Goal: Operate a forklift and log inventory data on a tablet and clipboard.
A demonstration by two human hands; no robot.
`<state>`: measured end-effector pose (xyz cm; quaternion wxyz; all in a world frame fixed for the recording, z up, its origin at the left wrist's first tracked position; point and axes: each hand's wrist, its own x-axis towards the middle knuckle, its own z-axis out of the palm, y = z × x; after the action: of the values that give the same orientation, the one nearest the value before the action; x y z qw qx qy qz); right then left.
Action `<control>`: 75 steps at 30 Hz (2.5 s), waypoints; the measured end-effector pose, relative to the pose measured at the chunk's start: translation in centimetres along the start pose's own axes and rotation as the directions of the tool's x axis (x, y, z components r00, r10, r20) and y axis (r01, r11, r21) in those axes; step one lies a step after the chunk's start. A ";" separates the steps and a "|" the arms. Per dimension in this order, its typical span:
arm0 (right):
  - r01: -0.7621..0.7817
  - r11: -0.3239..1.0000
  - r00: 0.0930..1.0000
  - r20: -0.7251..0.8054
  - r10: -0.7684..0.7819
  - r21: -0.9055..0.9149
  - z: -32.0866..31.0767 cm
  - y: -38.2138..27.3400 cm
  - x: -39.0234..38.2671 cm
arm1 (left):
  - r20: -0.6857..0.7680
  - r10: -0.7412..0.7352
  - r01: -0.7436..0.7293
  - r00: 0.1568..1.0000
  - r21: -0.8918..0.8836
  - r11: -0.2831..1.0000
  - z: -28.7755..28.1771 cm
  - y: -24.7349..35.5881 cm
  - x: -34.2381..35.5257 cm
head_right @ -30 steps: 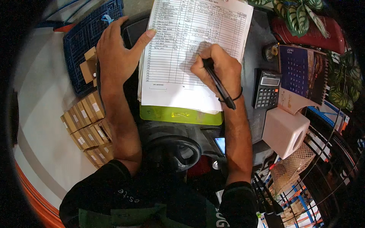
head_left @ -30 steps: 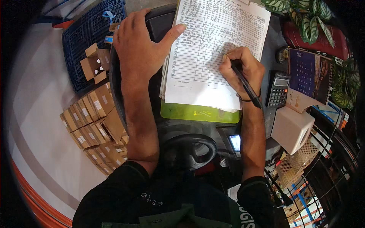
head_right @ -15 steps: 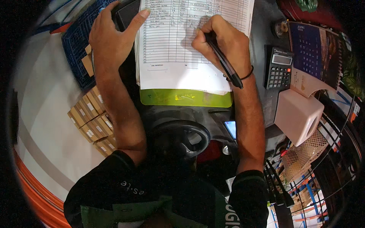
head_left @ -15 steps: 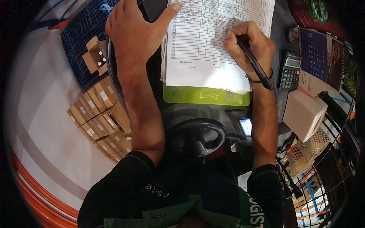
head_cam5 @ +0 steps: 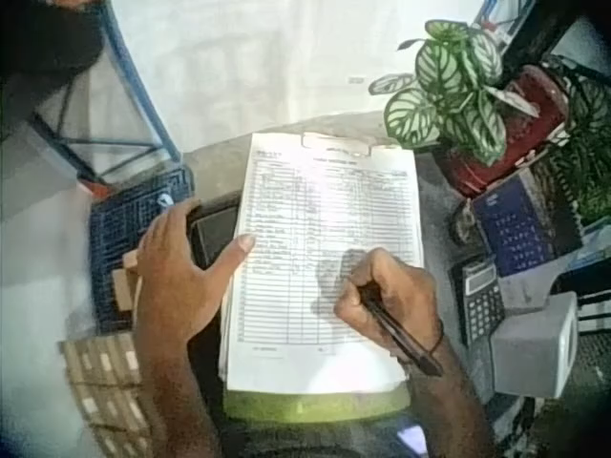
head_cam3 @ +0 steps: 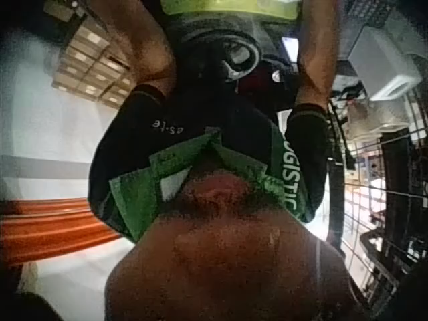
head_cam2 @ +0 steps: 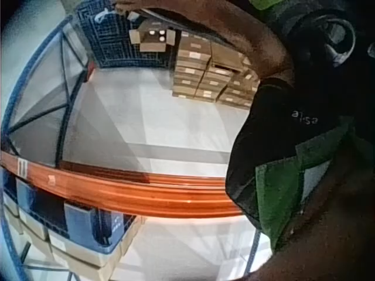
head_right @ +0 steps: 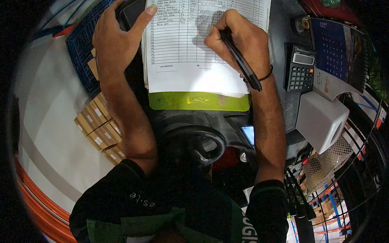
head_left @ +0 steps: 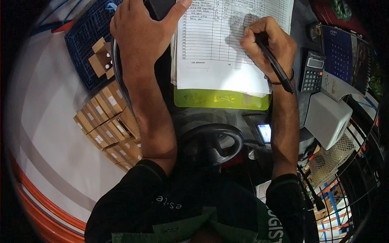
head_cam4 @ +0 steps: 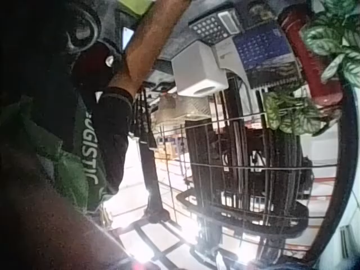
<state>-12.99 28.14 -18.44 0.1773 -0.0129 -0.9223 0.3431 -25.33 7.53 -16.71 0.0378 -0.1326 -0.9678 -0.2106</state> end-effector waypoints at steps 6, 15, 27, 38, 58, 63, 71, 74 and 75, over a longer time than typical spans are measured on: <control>0.033 0.999 0.999 -0.038 -0.033 -0.017 0.1 0.3 0.1 | -0.004 0.001 -0.001 1.000 0.020 1.000 0.1 0.1 -0.1; -0.010 1.000 1.000 0.000 0.010 -0.012 -0.2 0.0 0.0 | 0.040 -0.053 0.052 0.998 0.013 0.999 0.2 -0.5 0.3; 0.005 0.994 0.996 -0.090 0.004 0.107 -0.7 1.7 -0.5 | 0.013 -0.040 0.041 0.999 -0.078 0.996 -0.8 0.3 0.5; -0.004 1.000 1.000 -0.017 0.005 0.019 -0.8 0.8 -0.5 | -0.013 0.046 -0.046 0.999 -0.074 0.996 1.4 -3.1 0.6; -0.006 1.000 1.000 -0.029 0.005 -0.005 -1.2 1.0 -0.6 | -0.003 0.134 -0.134 0.991 -0.082 0.988 0.8 -2.3 0.6; 0.055 0.998 0.995 -0.078 -0.055 0.001 -0.7 1.2 -0.4 | 0.071 -0.058 0.065 0.996 -0.106 0.992 -1.6 0.7 0.8; 0.007 1.000 0.999 -0.043 -0.006 0.026 -1.1 1.2 -0.6 | 0.011 0.098 -0.096 0.995 -0.125 0.987 1.3 -3.5 0.5; 0.003 1.000 1.000 -0.030 -0.003 0.025 -1.3 1.1 -0.6 | -0.005 0.117 -0.117 0.993 -0.104 0.988 1.8 -3.7 0.5; 0.007 1.000 0.999 -0.036 -0.005 0.030 -1.3 1.1 -0.6 | -0.010 0.127 -0.127 0.992 -0.084 0.988 1.9 -3.8 0.5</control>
<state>-12.08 29.69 -18.40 0.1950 -0.0135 -0.9137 0.3563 -26.87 5.12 -19.89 0.0479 -0.1948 -0.9475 -0.2488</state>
